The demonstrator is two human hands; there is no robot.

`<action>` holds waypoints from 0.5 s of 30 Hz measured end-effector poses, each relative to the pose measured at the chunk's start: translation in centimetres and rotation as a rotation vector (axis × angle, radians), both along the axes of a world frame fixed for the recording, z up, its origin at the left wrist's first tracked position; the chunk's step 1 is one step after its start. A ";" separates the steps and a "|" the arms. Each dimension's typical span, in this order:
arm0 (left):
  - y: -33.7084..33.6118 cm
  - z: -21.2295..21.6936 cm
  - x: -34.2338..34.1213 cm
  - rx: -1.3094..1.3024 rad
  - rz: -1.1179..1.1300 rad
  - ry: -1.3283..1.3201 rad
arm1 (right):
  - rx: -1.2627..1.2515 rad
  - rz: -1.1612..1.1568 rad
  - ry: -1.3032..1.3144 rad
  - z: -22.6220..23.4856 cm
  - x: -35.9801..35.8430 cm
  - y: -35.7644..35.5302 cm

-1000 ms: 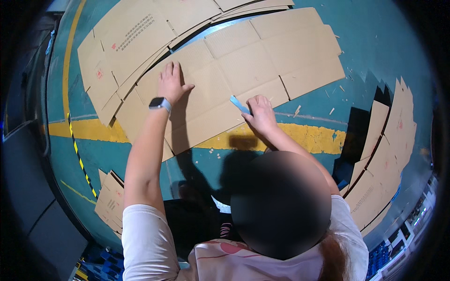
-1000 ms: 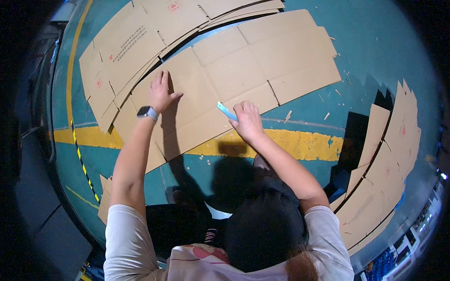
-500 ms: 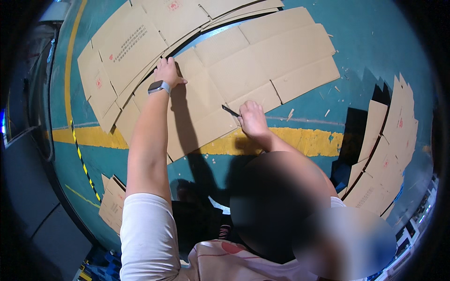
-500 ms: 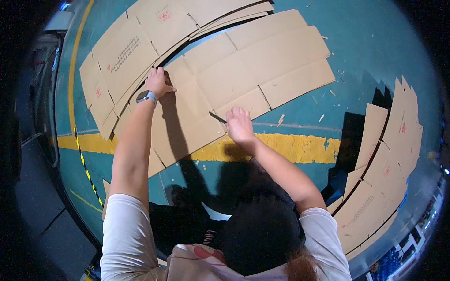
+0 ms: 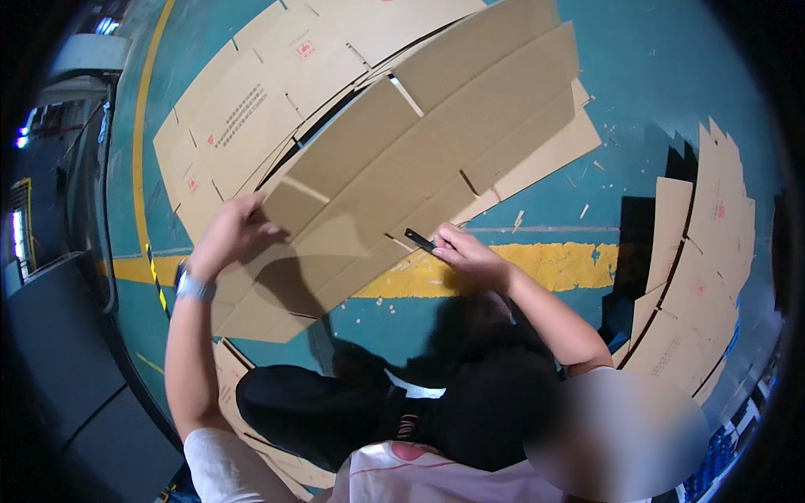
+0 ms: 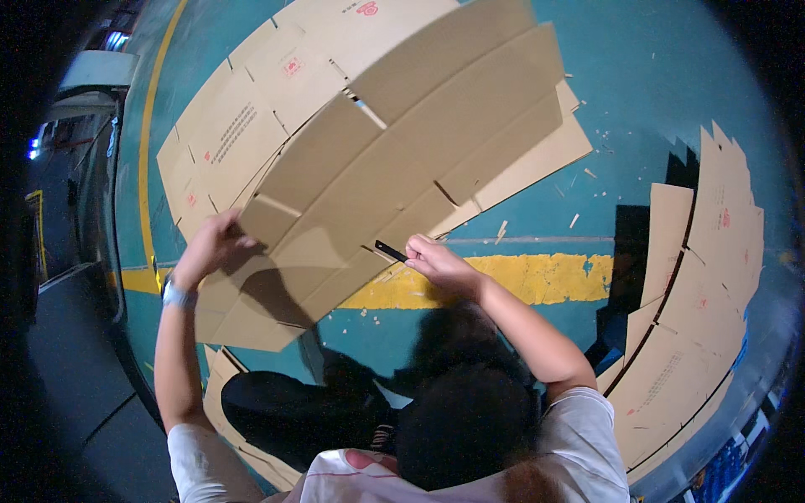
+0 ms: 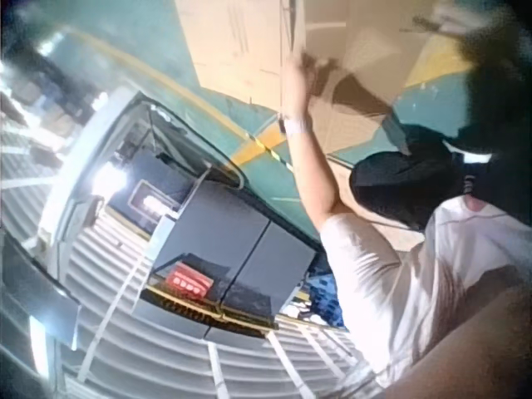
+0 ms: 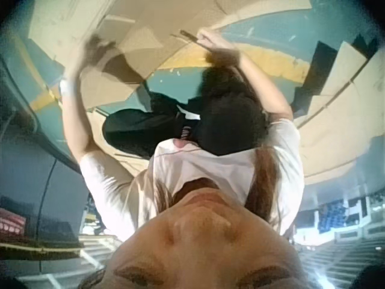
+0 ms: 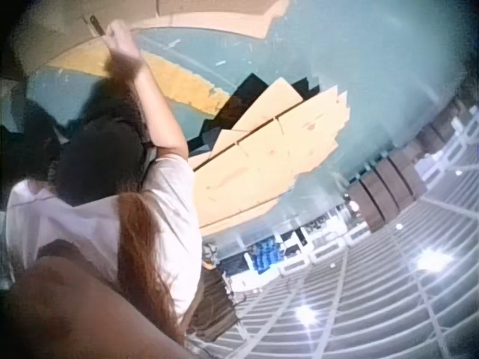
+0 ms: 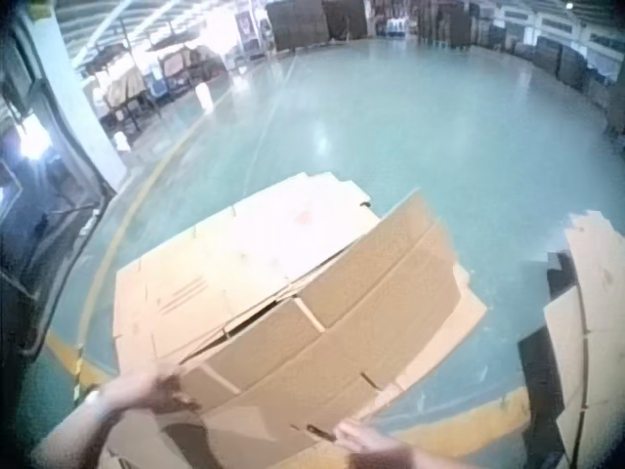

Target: The person uses a utility knife to cut and score a large piece of cardboard on the floor. They repeatedly score the cardboard along pre-printed lines and then fold and tear the material to separate sections.

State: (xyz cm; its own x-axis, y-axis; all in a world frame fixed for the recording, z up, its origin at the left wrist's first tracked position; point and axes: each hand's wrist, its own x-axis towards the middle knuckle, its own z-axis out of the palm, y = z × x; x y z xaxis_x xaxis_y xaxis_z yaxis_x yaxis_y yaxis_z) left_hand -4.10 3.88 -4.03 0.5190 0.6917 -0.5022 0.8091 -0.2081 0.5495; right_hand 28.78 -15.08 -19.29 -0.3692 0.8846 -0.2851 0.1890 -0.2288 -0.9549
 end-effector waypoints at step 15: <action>2.3 4.9 10.4 0.147 -0.041 0.044 | 0.384 -0.892 0.181 7.3 11.4 4.8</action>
